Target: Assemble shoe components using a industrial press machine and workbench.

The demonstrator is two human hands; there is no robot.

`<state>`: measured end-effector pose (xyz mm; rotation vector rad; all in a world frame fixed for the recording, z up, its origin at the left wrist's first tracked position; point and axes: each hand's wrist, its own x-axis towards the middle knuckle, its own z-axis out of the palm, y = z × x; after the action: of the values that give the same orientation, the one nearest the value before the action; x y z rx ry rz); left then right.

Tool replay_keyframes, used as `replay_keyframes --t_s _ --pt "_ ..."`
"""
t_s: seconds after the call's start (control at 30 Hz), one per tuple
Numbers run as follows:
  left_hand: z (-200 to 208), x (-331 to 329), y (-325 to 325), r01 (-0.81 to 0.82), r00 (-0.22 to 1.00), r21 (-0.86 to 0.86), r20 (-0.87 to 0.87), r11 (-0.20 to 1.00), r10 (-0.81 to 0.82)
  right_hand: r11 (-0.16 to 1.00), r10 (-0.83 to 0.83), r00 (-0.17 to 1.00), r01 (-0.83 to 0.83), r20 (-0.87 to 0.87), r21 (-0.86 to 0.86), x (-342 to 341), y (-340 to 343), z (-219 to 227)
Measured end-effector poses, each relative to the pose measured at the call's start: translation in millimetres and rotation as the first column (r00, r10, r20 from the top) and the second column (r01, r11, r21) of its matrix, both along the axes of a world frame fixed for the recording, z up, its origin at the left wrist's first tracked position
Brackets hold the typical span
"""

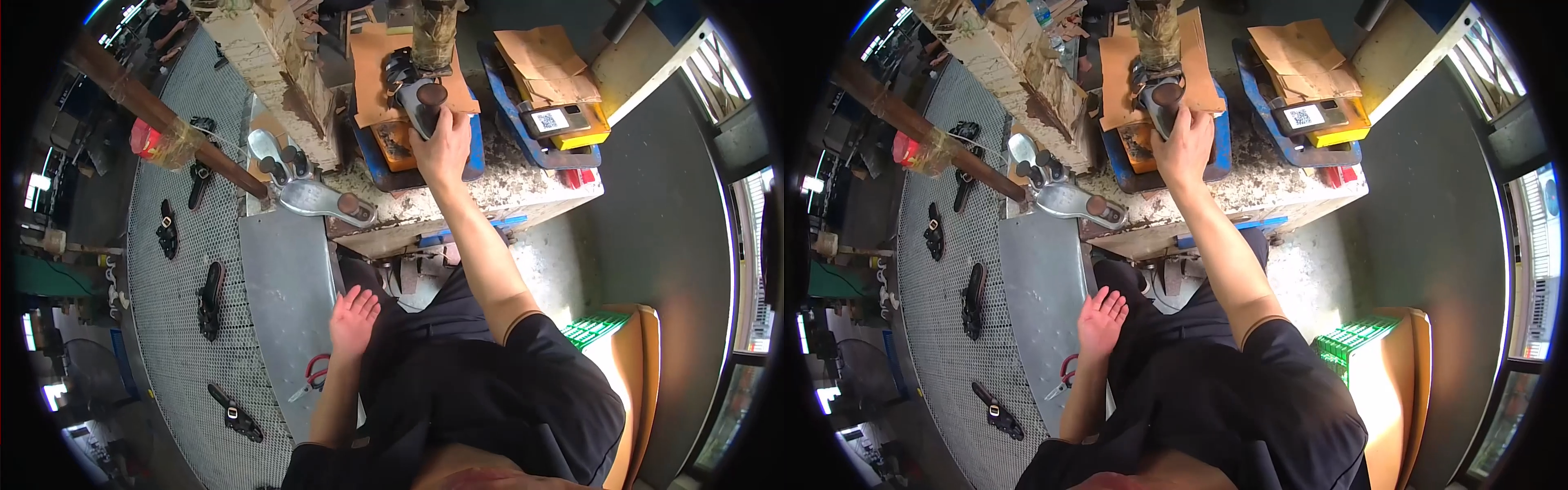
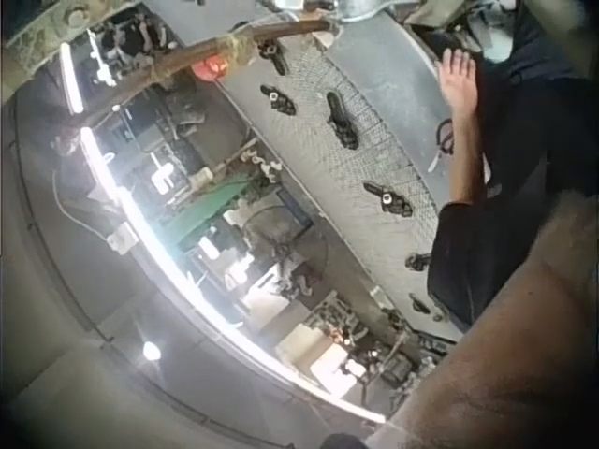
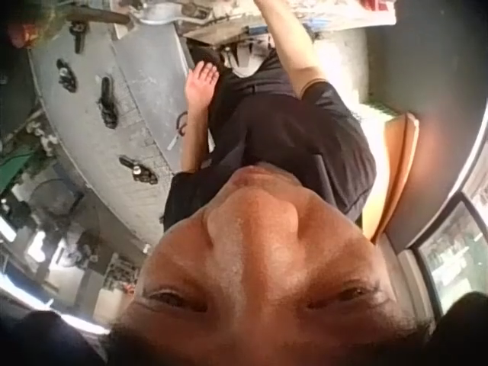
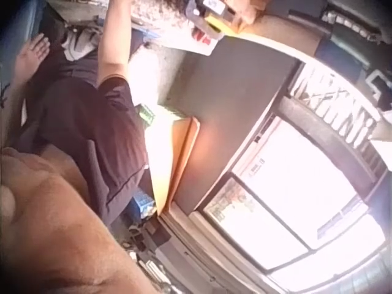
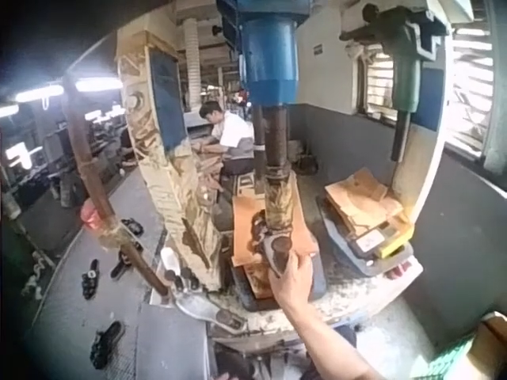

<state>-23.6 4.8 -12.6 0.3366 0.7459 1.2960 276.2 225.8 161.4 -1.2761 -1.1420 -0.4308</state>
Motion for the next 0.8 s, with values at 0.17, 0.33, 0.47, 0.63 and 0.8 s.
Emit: replay_keyframes --t_s 0.17,0.33,0.47,0.63,0.8 --pt "14 -13 -25 -0.042 0.999 -0.001 0.028 0.999 0.042 0.999 0.031 0.998 -0.033 -0.053 -0.039 -1 -17 12" --pt "28 -55 -30 -0.152 0.986 0.108 -0.057 0.982 0.158 0.999 -0.03 0.996 0.033 0.081 -0.042 -2 -61 13" --pt "33 -128 -21 -0.361 0.823 0.232 -0.377 0.903 0.426 0.982 0.172 0.975 -0.181 0.144 0.056 -17 -137 -48" --pt "41 -272 22 -0.559 0.29 0.401 -0.726 0.726 0.623 0.818 0.54 0.839 -0.502 0.072 -0.283 -67 -224 -149" --pt "51 -364 54 -0.454 -0.561 0.431 -0.818 0.78 0.126 0.431 0.68 0.681 -0.671 -0.271 -0.604 -81 -278 -226"
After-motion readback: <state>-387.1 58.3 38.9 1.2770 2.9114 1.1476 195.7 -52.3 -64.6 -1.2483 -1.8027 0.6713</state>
